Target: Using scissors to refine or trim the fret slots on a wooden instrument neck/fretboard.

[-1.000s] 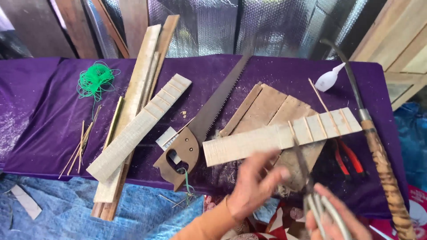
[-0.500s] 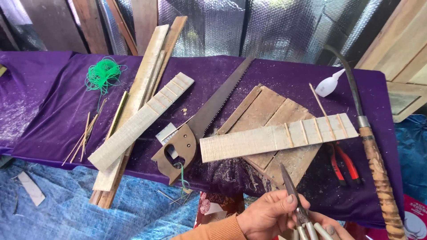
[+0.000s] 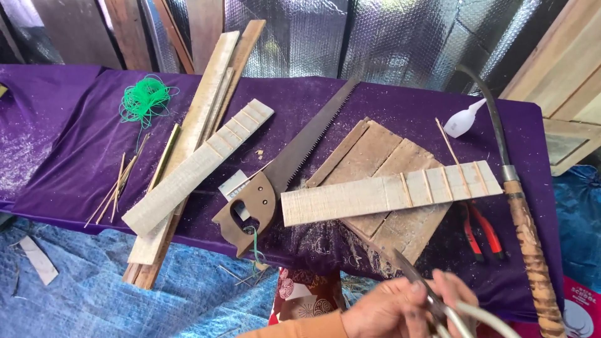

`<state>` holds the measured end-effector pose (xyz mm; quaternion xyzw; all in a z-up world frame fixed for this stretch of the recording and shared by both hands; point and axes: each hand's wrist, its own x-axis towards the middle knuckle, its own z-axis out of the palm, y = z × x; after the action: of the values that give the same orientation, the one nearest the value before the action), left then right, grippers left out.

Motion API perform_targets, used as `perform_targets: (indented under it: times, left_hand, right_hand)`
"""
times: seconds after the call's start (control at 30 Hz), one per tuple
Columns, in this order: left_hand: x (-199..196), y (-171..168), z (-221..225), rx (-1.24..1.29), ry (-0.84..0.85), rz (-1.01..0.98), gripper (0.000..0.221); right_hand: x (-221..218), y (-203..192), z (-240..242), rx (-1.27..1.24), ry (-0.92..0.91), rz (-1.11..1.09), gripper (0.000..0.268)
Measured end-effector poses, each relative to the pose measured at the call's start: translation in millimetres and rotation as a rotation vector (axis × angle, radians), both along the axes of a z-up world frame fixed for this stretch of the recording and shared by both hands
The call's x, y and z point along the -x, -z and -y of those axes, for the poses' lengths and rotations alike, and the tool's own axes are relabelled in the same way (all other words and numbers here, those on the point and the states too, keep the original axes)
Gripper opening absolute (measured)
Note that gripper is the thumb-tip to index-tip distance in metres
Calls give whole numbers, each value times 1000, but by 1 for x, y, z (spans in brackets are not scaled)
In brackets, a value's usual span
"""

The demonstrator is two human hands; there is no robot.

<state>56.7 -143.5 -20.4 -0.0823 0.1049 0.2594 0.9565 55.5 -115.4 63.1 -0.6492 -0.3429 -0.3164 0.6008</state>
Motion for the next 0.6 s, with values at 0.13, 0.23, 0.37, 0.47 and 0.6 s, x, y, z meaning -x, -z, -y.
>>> perform_targets:
  times: [0.13, 0.23, 0.37, 0.47, 0.6]
  left_hand:
    - [-8, 0, -3, -127, -6, -215, 25]
    - [10, -4, -13, -640, 64, -701, 28]
    - [45, -36, -63, -1963, -872, -1353, 11]
    - [53, -19, -108, -1967, -473, -2083, 55]
    - [58, -18, -134, -1980, -309, -2022, 79]
  right_hand:
    - [-63, 62, 46, 204, -438, -346, 32]
    - [-99, 78, 68, 462, -706, -716, 40]
    - [-99, 35, 56, 589, -681, -841, 32]
    - [-102, 88, 27, 317, -776, -650, 23]
    - [-106, 115, 14, 374, -813, -567, 21]
